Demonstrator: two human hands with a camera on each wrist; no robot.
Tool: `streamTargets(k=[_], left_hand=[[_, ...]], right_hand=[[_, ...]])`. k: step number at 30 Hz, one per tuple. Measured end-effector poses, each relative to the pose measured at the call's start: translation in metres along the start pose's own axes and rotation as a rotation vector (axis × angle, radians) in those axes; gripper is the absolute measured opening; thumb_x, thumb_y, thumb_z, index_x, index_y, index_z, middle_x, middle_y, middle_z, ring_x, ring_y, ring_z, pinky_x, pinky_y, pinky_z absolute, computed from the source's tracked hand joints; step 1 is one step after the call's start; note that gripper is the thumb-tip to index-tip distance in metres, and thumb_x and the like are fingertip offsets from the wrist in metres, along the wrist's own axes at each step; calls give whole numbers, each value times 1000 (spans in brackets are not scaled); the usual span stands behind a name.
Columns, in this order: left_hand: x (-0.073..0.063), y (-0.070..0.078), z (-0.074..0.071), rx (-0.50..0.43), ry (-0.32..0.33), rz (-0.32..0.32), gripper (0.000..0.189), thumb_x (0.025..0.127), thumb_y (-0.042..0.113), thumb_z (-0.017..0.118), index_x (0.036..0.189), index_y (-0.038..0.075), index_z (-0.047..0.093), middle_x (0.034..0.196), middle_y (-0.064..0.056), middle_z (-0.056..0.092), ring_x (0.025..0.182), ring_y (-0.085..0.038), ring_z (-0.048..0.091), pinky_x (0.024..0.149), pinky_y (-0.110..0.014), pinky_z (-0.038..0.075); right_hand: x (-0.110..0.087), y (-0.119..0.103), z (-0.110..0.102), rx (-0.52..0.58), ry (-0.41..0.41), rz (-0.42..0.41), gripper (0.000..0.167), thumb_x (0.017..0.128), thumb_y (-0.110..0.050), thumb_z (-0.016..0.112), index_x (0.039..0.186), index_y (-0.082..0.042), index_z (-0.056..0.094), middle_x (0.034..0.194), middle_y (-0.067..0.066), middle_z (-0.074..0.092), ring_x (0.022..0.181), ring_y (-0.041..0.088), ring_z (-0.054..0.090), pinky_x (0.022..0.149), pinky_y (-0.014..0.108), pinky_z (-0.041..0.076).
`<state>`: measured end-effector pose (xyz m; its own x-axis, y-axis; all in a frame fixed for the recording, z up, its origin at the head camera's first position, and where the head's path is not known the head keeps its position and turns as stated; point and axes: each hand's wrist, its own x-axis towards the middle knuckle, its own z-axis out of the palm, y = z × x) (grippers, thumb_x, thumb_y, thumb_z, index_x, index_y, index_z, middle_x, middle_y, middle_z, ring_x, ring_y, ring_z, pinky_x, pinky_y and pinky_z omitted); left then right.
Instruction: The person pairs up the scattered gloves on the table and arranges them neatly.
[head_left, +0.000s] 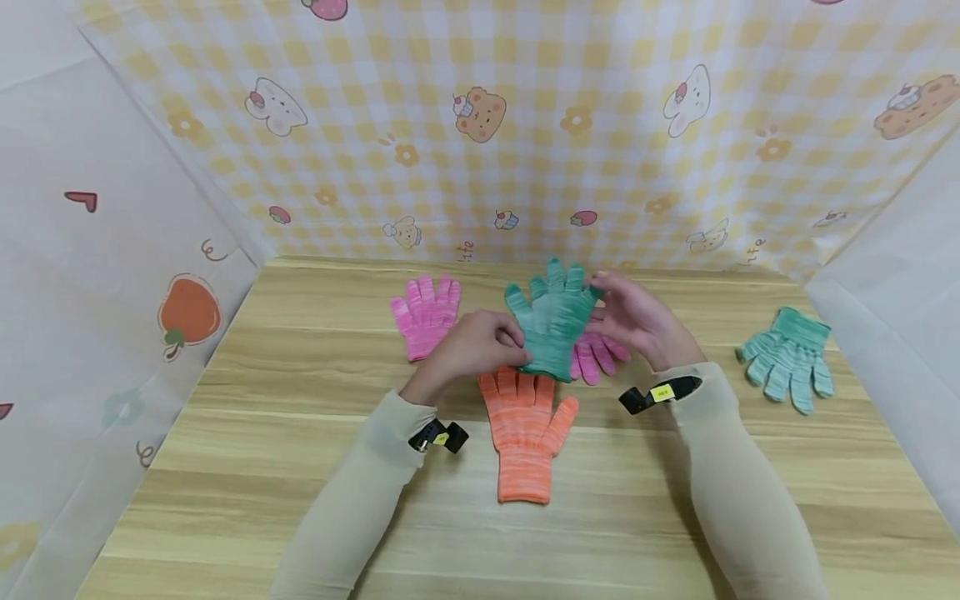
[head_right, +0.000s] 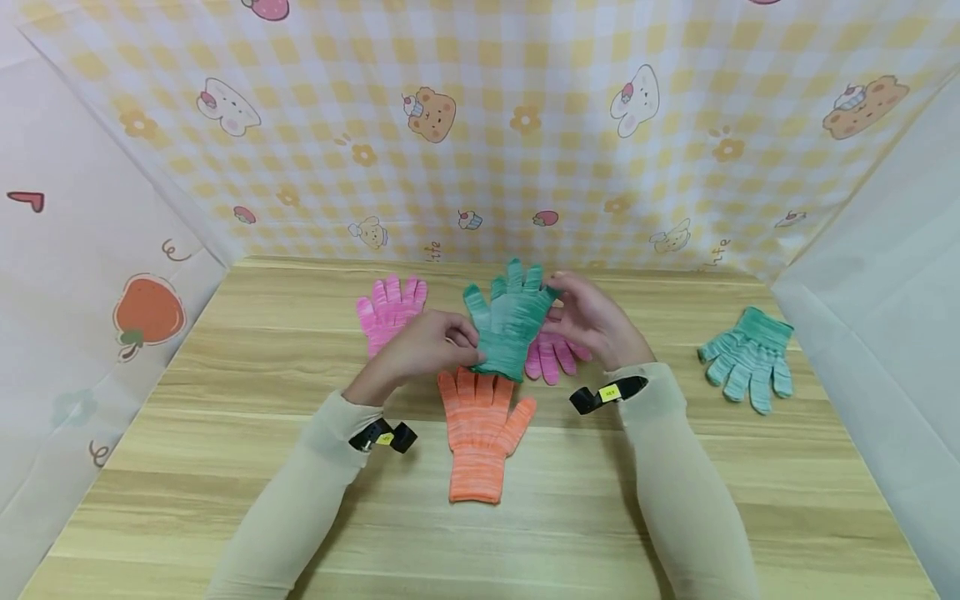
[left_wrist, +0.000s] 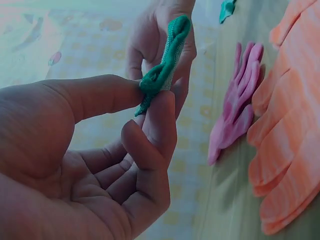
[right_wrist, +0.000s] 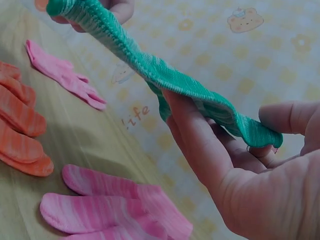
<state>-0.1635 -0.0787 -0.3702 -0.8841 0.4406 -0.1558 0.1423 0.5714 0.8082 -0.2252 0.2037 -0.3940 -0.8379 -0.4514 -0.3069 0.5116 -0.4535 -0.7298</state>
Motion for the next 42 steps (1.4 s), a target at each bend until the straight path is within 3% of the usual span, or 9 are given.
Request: streamTargets(k=[10,24,31,39,42], left_hand=[[1,5,14,-61,-76,49,16,97,19,83,106,8,77,97,1,77,94,-13,72,83,-30,57],[-16,31,30,-93,-53,83,14,98,16,85,106,8,76,92,3,76,84,-11,72,73,-28,58],[-22,41,41,-49,-74,116,14,98,16,84,105,8,75,86,8,76,80,-4,71,74,-25,56],[-24,44,57,-65,-100,156,12,97,12,84,103,6,75,78,11,75,74,0,70,69,-23,55],[-26,45,64,-81,-112,166,14,97,10,84,104,7,72,76,13,75,73,1,71,69,-22,55]], right_hand=[[-26,2,-13,47,-62,-25,24,120,-13,42,102,-8,58,104,7,63,94,26,68,83,41,64],[-52,2,-19,150,-202,-93,32,121,-13,34,103,-6,59,104,9,69,86,25,71,75,40,64],[-66,1,-23,193,-284,-88,43,122,-12,25,103,-3,63,108,9,71,88,24,69,82,41,64],[-87,2,-30,144,-224,-90,39,122,-12,30,106,-6,65,110,4,70,80,19,67,76,36,62],[-93,3,-34,150,-239,-89,39,122,-12,28,107,-5,64,110,4,70,83,20,69,78,37,63]])
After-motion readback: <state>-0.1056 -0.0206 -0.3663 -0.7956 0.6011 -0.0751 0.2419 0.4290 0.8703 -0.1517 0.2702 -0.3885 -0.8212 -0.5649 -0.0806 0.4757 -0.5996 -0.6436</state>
